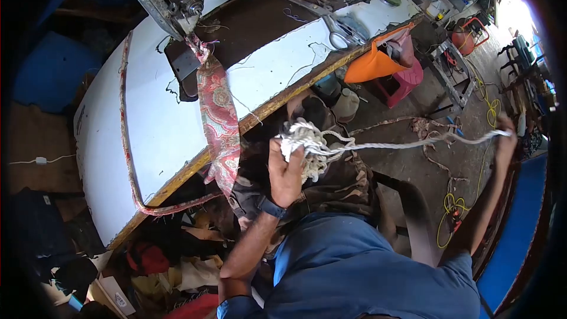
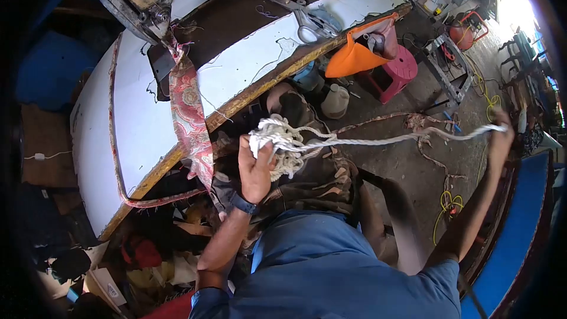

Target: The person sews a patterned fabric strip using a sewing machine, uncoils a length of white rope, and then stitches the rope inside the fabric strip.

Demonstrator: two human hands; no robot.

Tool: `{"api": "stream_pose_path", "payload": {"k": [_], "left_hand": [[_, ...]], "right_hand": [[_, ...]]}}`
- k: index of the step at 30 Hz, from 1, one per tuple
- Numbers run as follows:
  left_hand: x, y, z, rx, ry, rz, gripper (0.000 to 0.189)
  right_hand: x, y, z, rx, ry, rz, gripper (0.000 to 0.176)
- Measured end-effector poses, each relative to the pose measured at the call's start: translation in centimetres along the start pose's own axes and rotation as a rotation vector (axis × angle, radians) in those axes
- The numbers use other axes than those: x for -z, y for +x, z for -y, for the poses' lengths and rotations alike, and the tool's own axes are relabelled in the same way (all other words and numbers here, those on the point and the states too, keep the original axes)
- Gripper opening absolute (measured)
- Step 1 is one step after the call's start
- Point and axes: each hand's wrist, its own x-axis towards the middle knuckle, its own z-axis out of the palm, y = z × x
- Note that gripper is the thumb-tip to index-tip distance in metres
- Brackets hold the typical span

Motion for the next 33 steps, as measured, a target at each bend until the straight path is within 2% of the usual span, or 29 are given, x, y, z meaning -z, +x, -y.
{"api": "stream_pose_path", "payload": {"k": [1,2,3,4,5,6,7,8,9,13,16,18,19,21,23,25,27,28,30,31,32,33], "left_hand": [[0.0,-0.4,0.3,-0.023,0.041,0.025,0.014],[-0.1,-0.8,0.5,-0.048,0.081,0.050,0.015],[-0.2,-1.2,0.5,-0.029,0.066,0.059,0.014],[-0.3,-1.6,0.5,-0.008,0.053,0.070,0.014],[-0.6,-1.9,0.5,0.023,0.048,0.098,0.014],[-0.7,-2.0,0.4,-0.011,0.092,0.111,0.014],[-1.0,-1.9,0.3,-0.046,0.137,0.125,0.014],[-1.1,-2.0,0.3,-0.078,0.183,0.141,0.015],[-1.0,-2.1,0.7,-0.078,0.195,0.152,0.016],[-1.0,-2.2,-0.1,-0.017,0.182,0.200,0.017],[0.0,-2.3,-0.1,0.098,0.132,0.188,0.015],[1.2,-2.6,-0.4,0.182,0.082,0.163,0.011],[1.4,-2.9,-1.0,0.238,0.026,0.131,0.012],[2.8,-3.0,-1.6,0.324,-0.082,0.111,0.013],[4.0,-3.3,-1.8,0.346,-0.105,0.048,0.009],[6.5,-4.3,-0.8,0.361,-0.213,-0.002,0.009],[7.3,-4.5,-1.7,0.413,-0.205,-0.052,0.014],[7.7,-4.6,-1.8,0.411,-0.222,-0.059,0.015],[8.9,-5.2,-2.2,0.411,-0.254,-0.076,0.016],[10.5,-5.6,-1.6,0.415,-0.246,-0.034,0.027],[10.2,-6.1,-1.4,0.414,-0.092,-0.292,0.043],[10.6,-6.8,-1.7,0.466,-0.125,-0.303,0.052]], "right_hand": [[0.9,-1.0,-0.4,-0.078,-0.314,0.398,0.043],[-4.7,-2.8,10.0,-0.202,-0.947,0.610,0.042],[-7.4,-4.2,13.1,-0.100,-1.066,0.793,0.044],[-9.4,-6.3,12.0,-0.149,-0.755,0.763,0.043],[-14.3,-9.0,16.4,0.248,-0.397,0.732,0.031],[-16.4,-9.6,20.7,0.256,-0.214,0.859,0.027],[-18.7,-10.4,22.5,0.218,0.004,0.966,0.024],[-20.3,-10.7,26.0,0.192,0.138,1.000,0.022],[-22.2,-11.4,27.8,0.261,0.238,0.972,0.021],[-29.7,-12.8,28.3,0.567,0.434,0.937,0.019],[-28.5,-8.6,28.7,-0.076,0.611,1.141,0.016],[-26.6,-5.1,26.4,-0.212,0.757,0.923,0.017],[-25.8,-3.4,24.6,-0.101,0.836,0.755,0.018],[-23.3,1.6,19.6,-0.143,1.345,0.686,0.020],[-18.7,7.4,12.2,-0.355,1.669,0.588,0.022],[-13.9,9.9,6.7,-0.303,1.542,0.435,0.028],[-10.2,12.2,3.4,-0.384,1.333,0.136,0.031],[-8.6,14.2,1.1,-0.541,1.102,-0.176,0.034],[-3.3,17.5,-7.7,-0.464,0.958,-0.207,0.024],[-1.6,18.1,-9.7,-0.454,0.856,-0.290,0.025],[-0.4,18.5,-10.6,-0.442,0.752,-0.372,0.026],[0.4,18.8,-10.7,-0.463,0.791,-0.450,0.027]]}}
